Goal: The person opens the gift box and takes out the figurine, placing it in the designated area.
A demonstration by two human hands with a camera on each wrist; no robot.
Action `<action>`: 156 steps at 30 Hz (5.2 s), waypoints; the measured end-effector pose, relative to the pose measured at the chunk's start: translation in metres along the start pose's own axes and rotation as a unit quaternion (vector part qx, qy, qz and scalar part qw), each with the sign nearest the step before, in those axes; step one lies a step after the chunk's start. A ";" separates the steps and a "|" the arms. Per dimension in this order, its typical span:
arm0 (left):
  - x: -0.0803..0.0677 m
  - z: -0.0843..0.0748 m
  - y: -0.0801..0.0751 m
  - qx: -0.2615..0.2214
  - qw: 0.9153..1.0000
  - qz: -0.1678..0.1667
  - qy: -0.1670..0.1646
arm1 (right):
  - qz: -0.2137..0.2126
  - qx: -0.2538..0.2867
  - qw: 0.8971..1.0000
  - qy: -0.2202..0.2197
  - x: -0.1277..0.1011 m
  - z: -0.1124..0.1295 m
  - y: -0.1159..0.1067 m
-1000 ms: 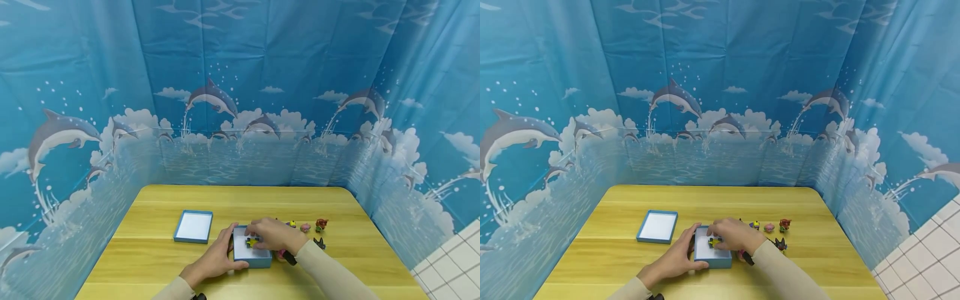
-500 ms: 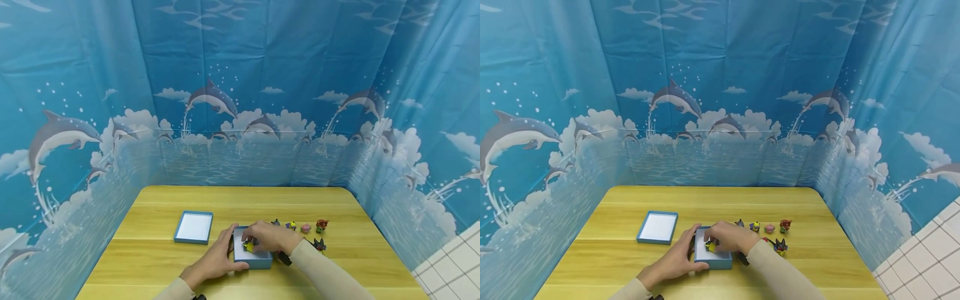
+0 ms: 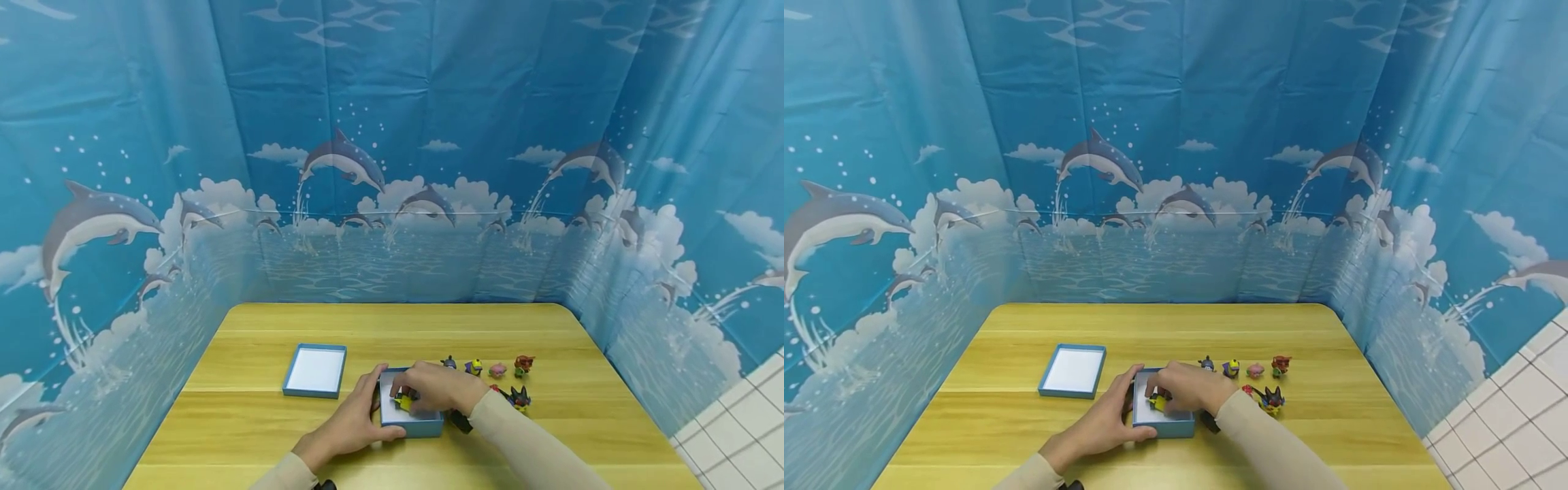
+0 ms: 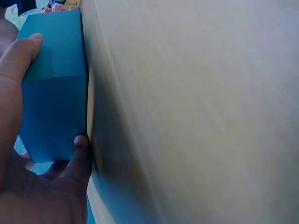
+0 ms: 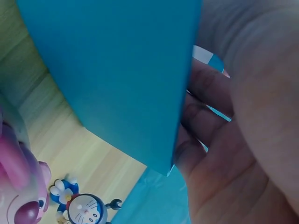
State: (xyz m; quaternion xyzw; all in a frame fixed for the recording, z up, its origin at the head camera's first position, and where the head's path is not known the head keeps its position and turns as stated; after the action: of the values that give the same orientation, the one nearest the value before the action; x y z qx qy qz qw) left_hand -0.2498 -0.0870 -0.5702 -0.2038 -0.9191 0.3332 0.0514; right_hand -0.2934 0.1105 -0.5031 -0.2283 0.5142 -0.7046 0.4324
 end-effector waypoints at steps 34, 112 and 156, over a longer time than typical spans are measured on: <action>-0.002 -0.003 -0.002 -0.009 1.000 0.003 -0.003 | -0.020 0.013 0.999 -0.022 -0.002 -0.004 0.005; -0.001 -0.003 0.000 0.008 1.000 -0.006 -0.007 | -0.138 -0.003 0.989 -0.058 -0.043 0.007 -0.019; 0.000 -0.004 0.000 0.005 1.000 -0.013 -0.003 | -0.174 0.049 0.982 -0.049 -0.073 0.001 -0.030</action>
State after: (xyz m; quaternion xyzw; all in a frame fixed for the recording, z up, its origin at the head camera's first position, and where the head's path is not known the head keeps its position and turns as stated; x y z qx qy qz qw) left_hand -0.2493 -0.0847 -0.5675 -0.1910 -0.9200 0.3379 0.0540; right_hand -0.2660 0.1743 -0.4663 -0.3272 0.4099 -0.7815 0.3380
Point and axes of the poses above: each hand's wrist, its own x-axis towards the middle knuckle, its own y-axis out of the palm, z = x × y, the point moved 4 cm from there along x, towards the middle knuckle, and after that the axes turned 6 degrees about -y, right-handed, at the moved point
